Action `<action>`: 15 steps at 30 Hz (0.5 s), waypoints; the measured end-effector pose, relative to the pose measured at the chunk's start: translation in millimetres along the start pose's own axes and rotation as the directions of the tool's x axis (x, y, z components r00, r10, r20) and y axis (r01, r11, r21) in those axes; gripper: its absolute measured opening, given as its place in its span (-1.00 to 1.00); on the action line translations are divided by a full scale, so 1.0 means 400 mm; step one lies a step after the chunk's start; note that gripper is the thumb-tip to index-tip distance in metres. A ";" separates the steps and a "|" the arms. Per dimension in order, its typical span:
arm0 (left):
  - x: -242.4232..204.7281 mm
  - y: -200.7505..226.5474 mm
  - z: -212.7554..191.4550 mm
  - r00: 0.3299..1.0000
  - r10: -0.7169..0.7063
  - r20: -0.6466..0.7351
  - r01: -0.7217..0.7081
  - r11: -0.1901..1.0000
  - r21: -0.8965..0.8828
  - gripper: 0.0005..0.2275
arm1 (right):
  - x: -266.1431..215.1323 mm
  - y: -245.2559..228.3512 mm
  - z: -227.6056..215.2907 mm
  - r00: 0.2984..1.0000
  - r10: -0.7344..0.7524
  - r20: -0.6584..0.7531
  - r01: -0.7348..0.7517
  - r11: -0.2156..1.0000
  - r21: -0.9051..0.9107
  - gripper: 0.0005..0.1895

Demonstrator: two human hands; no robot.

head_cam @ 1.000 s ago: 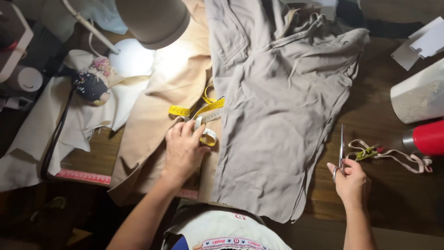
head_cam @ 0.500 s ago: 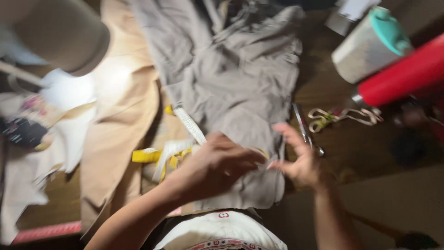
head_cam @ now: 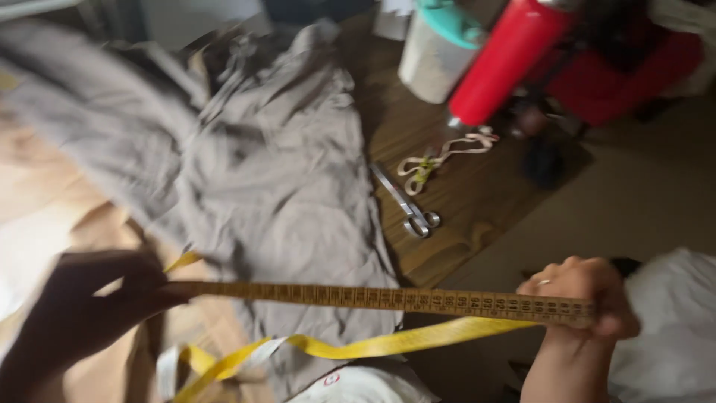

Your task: The person measures a pair of gray trousers with a yellow measuring tape and then uses scissors to cut the fabric along the leg. The person repeatedly measures and cuts sections of the trousers on a wooden table.

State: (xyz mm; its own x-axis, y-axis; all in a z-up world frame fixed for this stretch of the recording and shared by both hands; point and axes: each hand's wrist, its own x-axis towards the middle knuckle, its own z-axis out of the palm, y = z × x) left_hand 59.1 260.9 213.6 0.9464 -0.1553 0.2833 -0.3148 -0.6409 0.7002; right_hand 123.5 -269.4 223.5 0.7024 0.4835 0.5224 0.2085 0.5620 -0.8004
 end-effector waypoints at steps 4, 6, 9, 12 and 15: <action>0.008 -0.034 -0.024 0.949 -0.307 -0.071 0.313 0.946 0.085 -0.81 | -0.021 -0.094 -0.082 0.988 -0.044 0.148 0.038 0.998 0.044 -0.71; 0.033 -0.020 -0.025 0.936 -0.352 0.007 0.350 0.933 0.083 -0.84 | -0.015 -0.085 -0.087 0.991 -0.032 0.134 0.037 0.999 -0.028 -0.77; 0.030 0.002 -0.011 0.814 -0.546 0.199 0.542 0.837 0.082 -0.90 | 0.034 -0.009 -0.054 0.977 -0.001 -0.211 -0.063 0.953 -0.297 -0.79; 0.032 0.053 0.052 0.607 -0.705 0.367 0.721 0.683 0.117 -0.83 | 0.205 0.110 0.027 0.902 0.194 -0.385 -0.429 0.498 -0.754 -0.85; 0.074 0.174 0.153 0.746 -0.058 0.663 0.390 0.846 -0.364 -0.61 | 0.452 0.232 0.142 0.989 -0.140 0.053 0.115 0.488 -0.865 -0.82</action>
State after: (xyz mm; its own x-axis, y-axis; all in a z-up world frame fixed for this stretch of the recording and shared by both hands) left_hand 69.6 165.5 230.6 0.7726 -0.5772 -0.2644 0.0763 -0.3291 0.9412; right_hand 231.3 -91.8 260.5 0.6294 0.4351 0.6439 0.7716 -0.2512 -0.5845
